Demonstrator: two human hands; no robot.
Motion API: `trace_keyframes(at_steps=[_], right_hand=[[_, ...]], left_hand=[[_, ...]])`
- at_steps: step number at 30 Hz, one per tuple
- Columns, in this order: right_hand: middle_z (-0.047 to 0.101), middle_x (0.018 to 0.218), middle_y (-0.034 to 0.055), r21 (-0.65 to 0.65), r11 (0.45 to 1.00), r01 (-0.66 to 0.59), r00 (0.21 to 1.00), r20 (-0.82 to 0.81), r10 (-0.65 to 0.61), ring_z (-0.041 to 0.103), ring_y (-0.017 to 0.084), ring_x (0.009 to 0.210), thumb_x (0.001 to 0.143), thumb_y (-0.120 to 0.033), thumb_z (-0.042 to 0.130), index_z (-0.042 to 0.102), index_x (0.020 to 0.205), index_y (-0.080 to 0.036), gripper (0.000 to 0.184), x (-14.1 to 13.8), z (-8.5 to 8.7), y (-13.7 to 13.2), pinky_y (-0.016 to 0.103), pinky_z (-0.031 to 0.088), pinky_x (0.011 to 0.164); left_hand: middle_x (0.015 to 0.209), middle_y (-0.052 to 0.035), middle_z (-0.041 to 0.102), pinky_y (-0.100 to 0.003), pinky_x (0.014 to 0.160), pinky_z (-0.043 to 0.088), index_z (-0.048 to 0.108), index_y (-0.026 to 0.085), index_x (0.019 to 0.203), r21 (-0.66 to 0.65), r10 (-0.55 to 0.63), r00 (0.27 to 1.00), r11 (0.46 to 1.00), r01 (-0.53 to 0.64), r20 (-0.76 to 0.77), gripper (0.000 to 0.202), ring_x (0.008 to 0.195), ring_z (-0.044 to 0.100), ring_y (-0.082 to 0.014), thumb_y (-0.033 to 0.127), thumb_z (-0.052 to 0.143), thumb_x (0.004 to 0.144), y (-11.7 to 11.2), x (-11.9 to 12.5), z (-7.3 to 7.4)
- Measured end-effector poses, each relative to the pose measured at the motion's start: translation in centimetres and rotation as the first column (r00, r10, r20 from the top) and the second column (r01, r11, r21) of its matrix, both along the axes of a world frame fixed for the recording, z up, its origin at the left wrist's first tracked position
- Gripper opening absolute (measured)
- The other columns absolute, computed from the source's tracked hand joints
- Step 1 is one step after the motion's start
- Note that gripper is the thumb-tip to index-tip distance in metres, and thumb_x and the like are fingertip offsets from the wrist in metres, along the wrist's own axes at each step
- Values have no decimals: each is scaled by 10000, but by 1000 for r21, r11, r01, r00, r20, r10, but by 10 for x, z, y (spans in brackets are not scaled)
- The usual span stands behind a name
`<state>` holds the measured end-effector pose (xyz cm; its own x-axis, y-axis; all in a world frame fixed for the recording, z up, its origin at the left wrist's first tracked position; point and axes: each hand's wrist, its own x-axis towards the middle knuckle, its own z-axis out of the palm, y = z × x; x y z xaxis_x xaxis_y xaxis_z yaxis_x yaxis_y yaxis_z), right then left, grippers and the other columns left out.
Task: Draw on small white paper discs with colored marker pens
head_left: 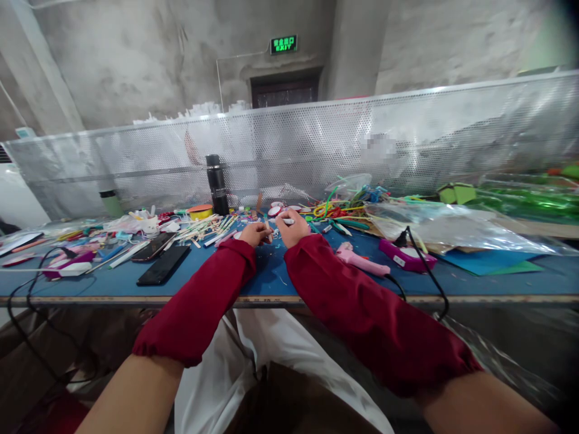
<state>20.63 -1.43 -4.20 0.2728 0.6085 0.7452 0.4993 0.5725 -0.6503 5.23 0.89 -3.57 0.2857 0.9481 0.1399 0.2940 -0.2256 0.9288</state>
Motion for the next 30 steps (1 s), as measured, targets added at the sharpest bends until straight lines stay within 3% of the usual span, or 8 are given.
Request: trace_keyframes(at_steps=[30], right_hand=[[701, 778, 16, -2, 1000, 12, 1000, 11, -12, 600, 193, 717, 819, -384, 586, 615, 746, -244, 160, 0, 2, -3, 319, 472, 707]], left_hand=[[714, -16, 702, -190, 560, 425, 663, 140, 826, 1, -3, 1000, 1000, 3, 16, 129, 626, 665, -108, 235, 719, 894, 3, 0, -2]])
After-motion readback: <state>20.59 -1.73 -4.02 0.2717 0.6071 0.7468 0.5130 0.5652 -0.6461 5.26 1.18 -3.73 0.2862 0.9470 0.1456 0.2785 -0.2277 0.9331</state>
